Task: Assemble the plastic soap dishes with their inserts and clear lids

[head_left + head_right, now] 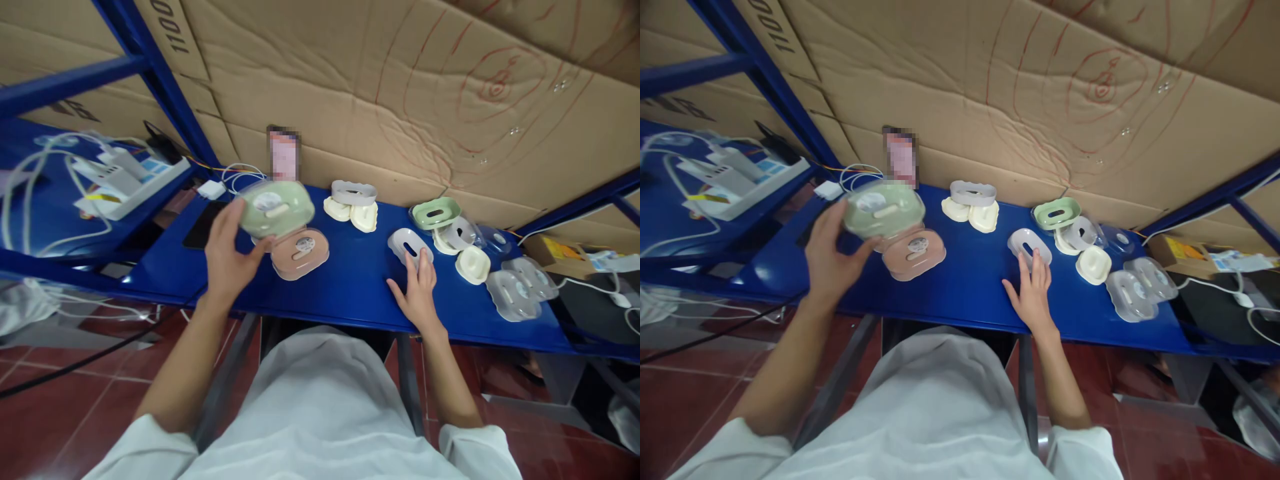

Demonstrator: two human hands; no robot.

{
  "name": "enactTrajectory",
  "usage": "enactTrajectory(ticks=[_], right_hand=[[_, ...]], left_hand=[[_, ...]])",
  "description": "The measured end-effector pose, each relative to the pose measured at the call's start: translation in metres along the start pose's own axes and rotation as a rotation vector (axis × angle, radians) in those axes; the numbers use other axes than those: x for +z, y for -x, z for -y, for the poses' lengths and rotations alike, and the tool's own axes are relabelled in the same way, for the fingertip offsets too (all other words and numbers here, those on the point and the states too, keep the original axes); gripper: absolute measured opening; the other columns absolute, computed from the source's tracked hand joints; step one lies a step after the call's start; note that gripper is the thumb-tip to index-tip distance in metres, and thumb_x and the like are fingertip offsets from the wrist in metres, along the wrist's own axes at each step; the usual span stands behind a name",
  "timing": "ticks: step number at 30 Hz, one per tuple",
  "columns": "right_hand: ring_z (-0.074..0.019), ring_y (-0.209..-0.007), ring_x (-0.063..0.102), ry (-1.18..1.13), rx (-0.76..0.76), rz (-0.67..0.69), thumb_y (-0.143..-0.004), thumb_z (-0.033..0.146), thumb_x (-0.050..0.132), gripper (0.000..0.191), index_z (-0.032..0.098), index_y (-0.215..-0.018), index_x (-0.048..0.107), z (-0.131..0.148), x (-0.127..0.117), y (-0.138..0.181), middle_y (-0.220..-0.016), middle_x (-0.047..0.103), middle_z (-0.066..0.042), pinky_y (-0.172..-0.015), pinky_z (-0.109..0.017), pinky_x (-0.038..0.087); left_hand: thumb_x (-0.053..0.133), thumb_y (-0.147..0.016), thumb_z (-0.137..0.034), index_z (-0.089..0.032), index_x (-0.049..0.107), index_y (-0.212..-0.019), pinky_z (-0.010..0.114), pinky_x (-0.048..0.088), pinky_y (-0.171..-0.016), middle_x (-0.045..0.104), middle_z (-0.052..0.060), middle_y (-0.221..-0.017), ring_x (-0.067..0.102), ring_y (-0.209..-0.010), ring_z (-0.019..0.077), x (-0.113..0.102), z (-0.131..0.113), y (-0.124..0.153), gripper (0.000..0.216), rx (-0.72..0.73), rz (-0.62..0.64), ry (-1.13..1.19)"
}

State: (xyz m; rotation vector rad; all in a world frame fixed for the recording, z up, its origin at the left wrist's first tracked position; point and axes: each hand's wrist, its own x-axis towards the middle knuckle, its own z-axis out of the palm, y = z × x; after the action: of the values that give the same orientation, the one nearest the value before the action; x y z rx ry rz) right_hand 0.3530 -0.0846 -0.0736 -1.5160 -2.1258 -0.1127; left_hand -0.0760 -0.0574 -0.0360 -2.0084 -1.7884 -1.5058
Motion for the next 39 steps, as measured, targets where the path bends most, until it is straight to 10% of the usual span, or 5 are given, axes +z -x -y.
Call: enactTrajectory(ticks=[7,21,31,35,39], right_hand=[[-0.0429,-0.165,0.027,0.016,0.110,0.070,-0.111,0.053,0.046,0.074,0.029,-0.175,0.019,-0.007,0.011,0.000,-0.180,0.025,-0.020,-0.125,-0.080,0.023],[-0.0313,-0.122,0.067,0.026,0.036,0.001,-0.113,0.035,0.047,0.038,0.029,-0.147,0.063,0.000,0.002,0.001,-0.137,0.074,-0.012,-0.112,-0.059,0.035],[-0.0267,-0.121,0.072,-0.246,-0.156,0.137,-0.111,0.041,0.056,0.031,0.032,-0.136,0.072,0.022,-0.014,-0.002,-0.129,0.080,-0.005,-0.112,-0.052,0.040],[-0.0274,-0.123,0.072,-0.229,-0.191,0.107,-0.113,0.042,0.051,0.033,0.029,-0.131,0.075,0.025,-0.019,-0.036,-0.129,0.080,-0.006,-0.110,-0.049,0.044],[-0.0287,-0.120,0.071,-0.168,-0.127,0.090,-0.113,0.041,0.049,0.034,0.026,-0.123,0.078,0.026,-0.005,-0.102,-0.126,0.080,-0.007,-0.103,-0.047,0.049]], left_hand=[[0.073,-0.093,-0.069,-0.013,0.047,-0.158,0.054,0.043,-0.127,0.058,0.012,-0.158,0.051,-0.148,0.0320,0.016,0.063,-0.036,0.090,-0.166,0.064,-0.121],[0.087,-0.087,-0.062,-0.010,0.032,-0.165,0.055,0.044,-0.126,0.047,0.017,-0.161,0.043,-0.150,0.0338,0.018,0.069,-0.055,0.108,-0.148,0.197,-0.062],[0.087,-0.081,-0.071,-0.009,0.022,-0.168,0.054,0.056,-0.112,0.037,0.026,-0.167,0.046,-0.146,0.0364,0.017,0.080,-0.063,0.126,-0.149,0.257,0.034],[0.080,-0.092,-0.055,-0.009,0.037,-0.162,0.054,0.053,-0.115,0.048,0.022,-0.160,0.047,-0.146,0.0354,0.007,0.049,-0.047,0.094,-0.080,0.110,-0.059],[0.053,-0.108,-0.036,-0.022,0.054,-0.150,0.050,0.054,-0.114,0.065,0.013,-0.141,0.060,-0.137,0.0294,0.017,-0.034,0.003,0.044,0.075,0.041,0.004]])
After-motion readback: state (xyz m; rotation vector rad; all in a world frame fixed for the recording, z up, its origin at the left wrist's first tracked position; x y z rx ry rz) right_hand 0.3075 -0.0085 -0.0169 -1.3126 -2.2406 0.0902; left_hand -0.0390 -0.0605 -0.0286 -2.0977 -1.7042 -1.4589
